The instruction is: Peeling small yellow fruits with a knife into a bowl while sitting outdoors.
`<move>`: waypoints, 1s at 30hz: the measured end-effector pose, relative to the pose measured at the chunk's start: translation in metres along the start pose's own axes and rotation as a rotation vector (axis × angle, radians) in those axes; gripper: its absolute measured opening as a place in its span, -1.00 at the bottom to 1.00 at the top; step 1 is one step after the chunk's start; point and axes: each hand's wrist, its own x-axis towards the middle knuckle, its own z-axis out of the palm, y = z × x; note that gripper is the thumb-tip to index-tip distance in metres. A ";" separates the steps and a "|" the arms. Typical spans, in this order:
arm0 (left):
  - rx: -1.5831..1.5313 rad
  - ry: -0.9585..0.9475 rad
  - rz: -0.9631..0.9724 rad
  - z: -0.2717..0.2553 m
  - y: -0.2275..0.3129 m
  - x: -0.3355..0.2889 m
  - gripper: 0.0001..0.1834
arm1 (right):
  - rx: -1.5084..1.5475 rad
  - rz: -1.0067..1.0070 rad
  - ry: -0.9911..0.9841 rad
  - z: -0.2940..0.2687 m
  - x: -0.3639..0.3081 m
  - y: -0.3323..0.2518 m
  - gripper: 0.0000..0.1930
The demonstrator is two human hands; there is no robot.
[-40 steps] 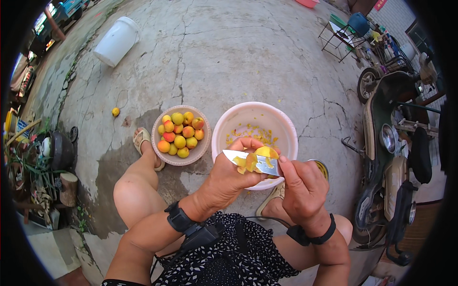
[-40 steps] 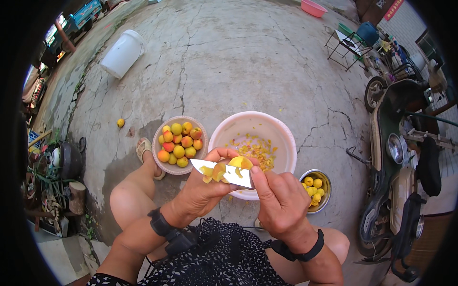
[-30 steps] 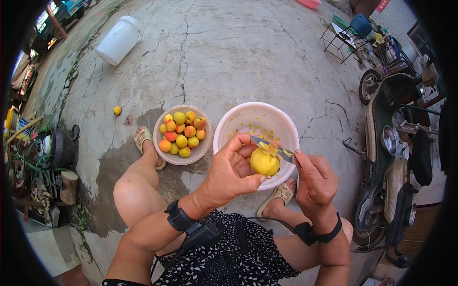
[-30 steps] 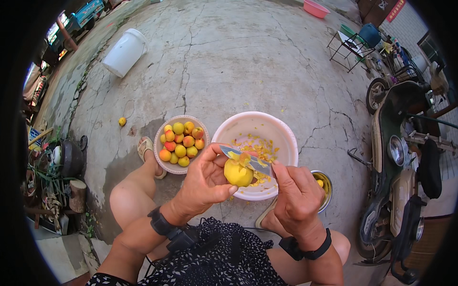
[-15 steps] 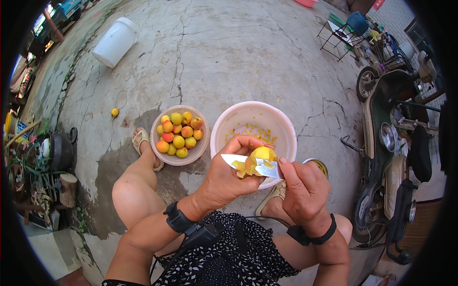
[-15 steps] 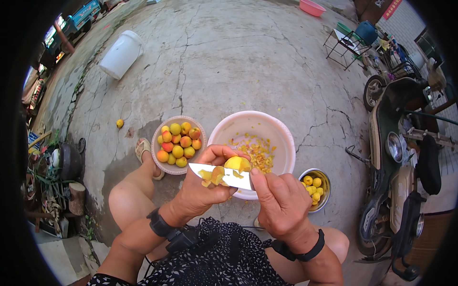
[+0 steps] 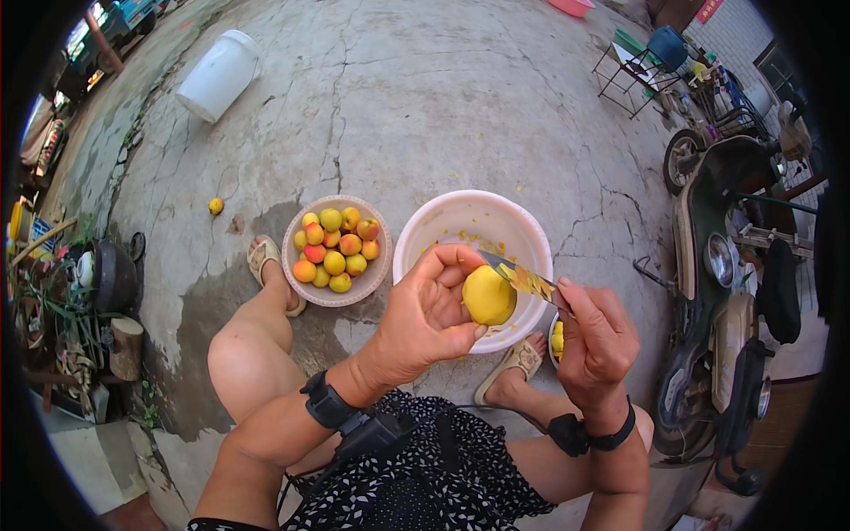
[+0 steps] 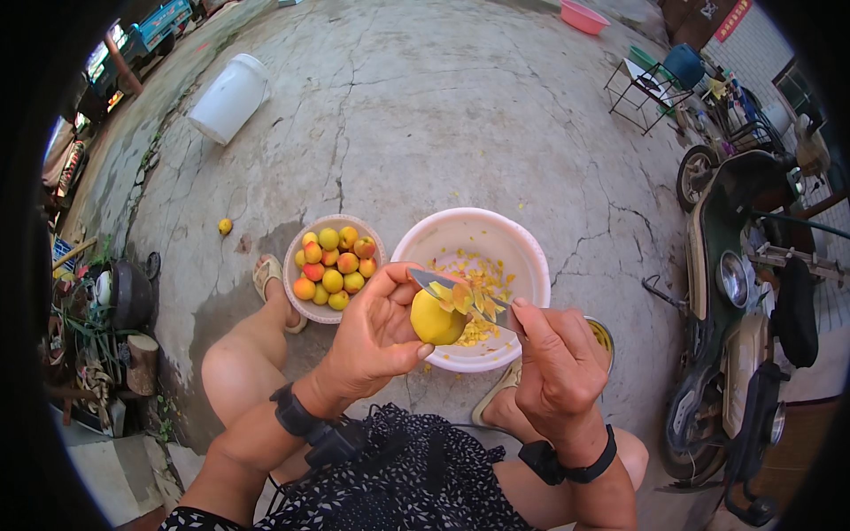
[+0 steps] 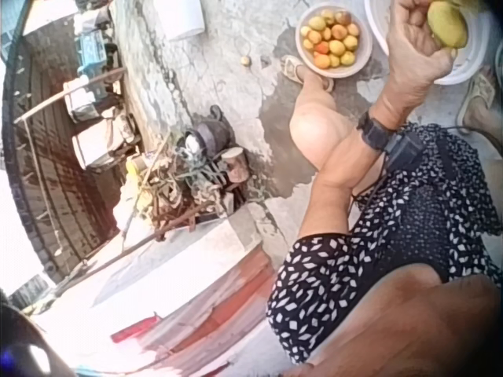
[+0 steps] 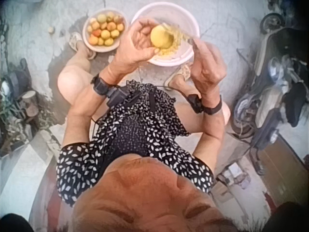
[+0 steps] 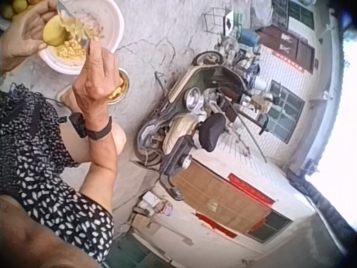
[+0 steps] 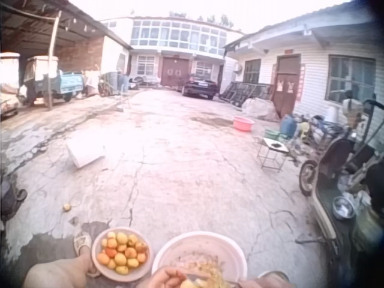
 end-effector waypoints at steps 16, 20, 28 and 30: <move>0.186 -0.030 -0.030 0.001 0.003 0.002 -0.34 | -0.129 -0.182 -0.060 0.007 -0.001 -0.014 -0.53; 0.027 -0.048 -0.037 -0.003 0.001 -0.001 -0.33 | -0.191 -0.100 -0.028 0.005 -0.001 -0.001 -0.55; 0.201 -0.113 0.020 -0.006 -0.002 0.004 -0.34 | -0.064 -0.193 -0.030 0.001 0.002 -0.018 -0.49; 0.232 -0.135 0.099 -0.007 -0.008 0.004 -0.34 | -0.032 -0.174 -0.067 0.000 0.004 -0.025 -0.51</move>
